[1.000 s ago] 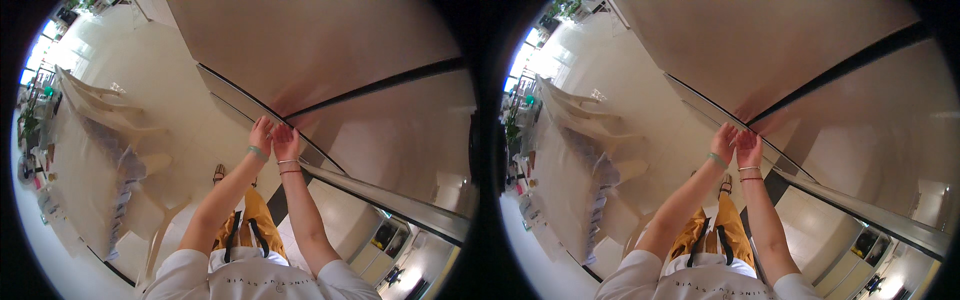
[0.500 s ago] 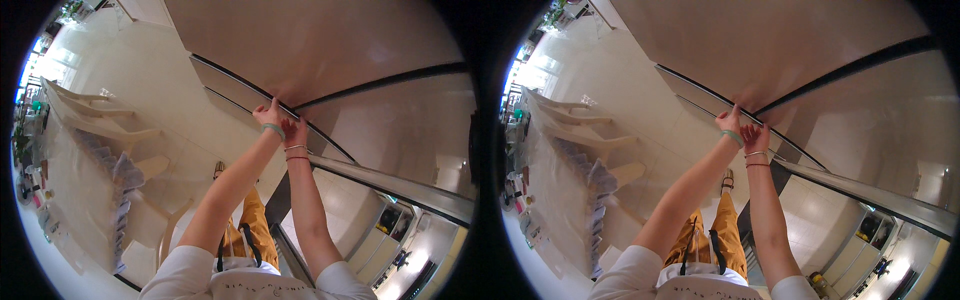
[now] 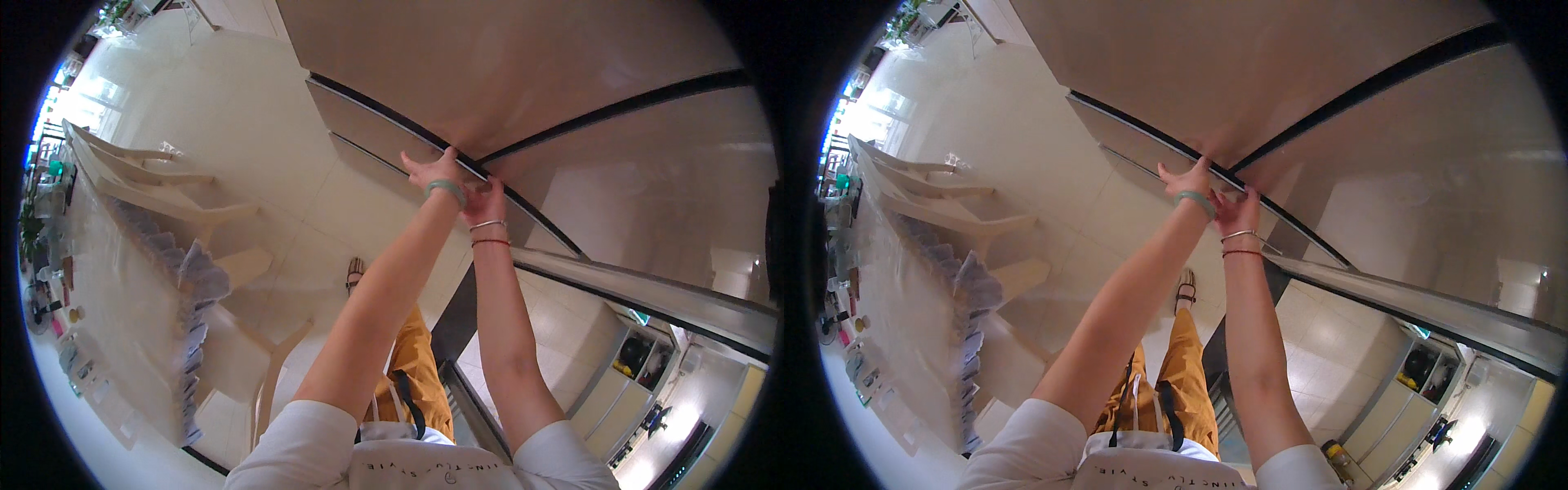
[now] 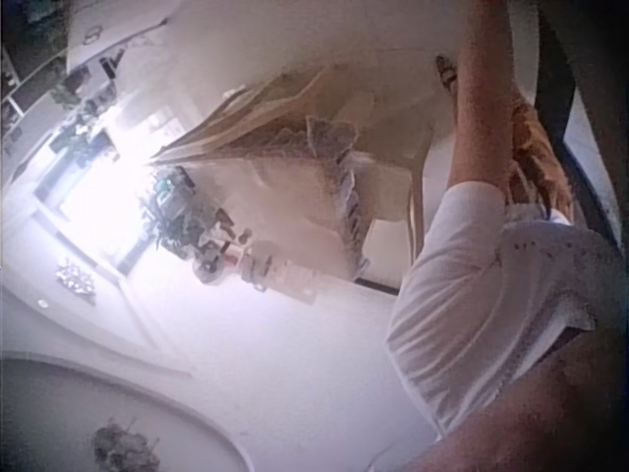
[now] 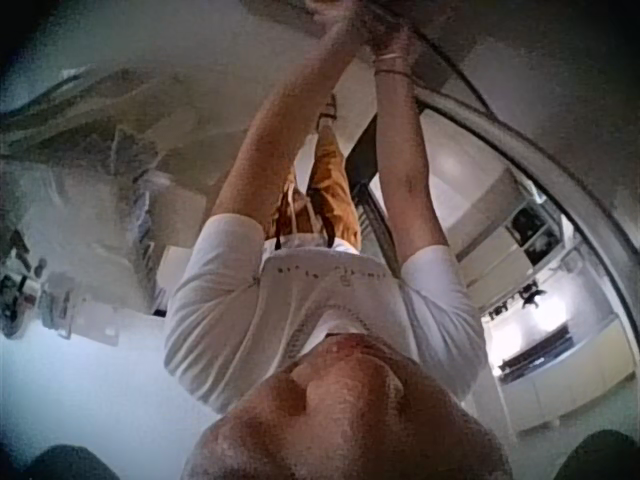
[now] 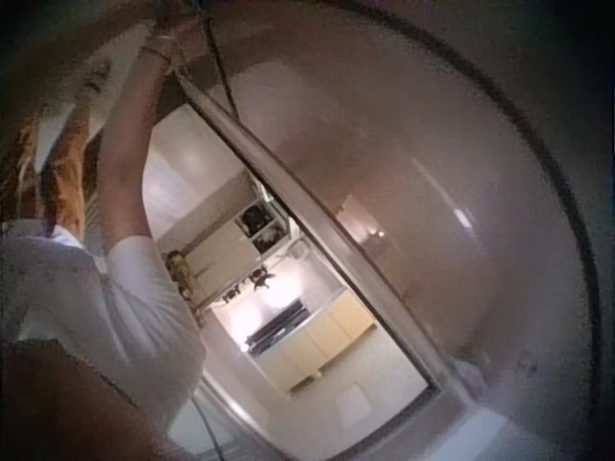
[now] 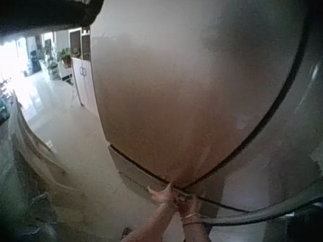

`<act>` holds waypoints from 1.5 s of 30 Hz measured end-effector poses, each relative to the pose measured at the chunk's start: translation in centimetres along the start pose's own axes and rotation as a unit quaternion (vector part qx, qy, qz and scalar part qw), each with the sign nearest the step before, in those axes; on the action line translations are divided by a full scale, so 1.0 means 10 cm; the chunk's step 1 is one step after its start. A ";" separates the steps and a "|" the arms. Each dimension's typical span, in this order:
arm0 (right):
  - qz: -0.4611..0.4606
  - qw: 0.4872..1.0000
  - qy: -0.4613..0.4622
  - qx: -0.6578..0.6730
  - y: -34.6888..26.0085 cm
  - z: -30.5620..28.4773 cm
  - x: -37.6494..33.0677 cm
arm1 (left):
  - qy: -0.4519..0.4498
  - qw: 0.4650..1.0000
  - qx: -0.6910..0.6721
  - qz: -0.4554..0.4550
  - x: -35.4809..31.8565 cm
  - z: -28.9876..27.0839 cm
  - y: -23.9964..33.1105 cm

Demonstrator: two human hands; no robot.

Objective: The person washes a small white bowl and a black wok in the kitchen sink using running water. They then place the wok on the gas stove, turn on the burner, and cover it with a lid. Finally, the person opens the refrigerator drawer and retrieves a plastic bag containing frozen food items.

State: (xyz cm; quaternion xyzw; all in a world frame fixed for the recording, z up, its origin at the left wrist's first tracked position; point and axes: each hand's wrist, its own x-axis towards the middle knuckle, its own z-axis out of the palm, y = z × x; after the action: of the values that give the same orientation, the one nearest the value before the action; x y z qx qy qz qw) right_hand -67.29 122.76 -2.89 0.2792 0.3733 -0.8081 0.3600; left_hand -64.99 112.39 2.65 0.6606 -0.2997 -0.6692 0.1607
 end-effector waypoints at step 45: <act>0.006 0.996 -0.080 -0.024 0.57 0.40 -1.22 | -0.275 0.941 -0.151 0.127 -0.35 -1.58 0.06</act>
State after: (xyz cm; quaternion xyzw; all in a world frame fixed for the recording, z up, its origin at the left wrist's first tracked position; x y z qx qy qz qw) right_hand -56.35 121.42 5.86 0.2067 0.3609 -0.8163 0.4008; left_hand -49.32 111.06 6.65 0.3747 -0.3093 -0.8364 0.2537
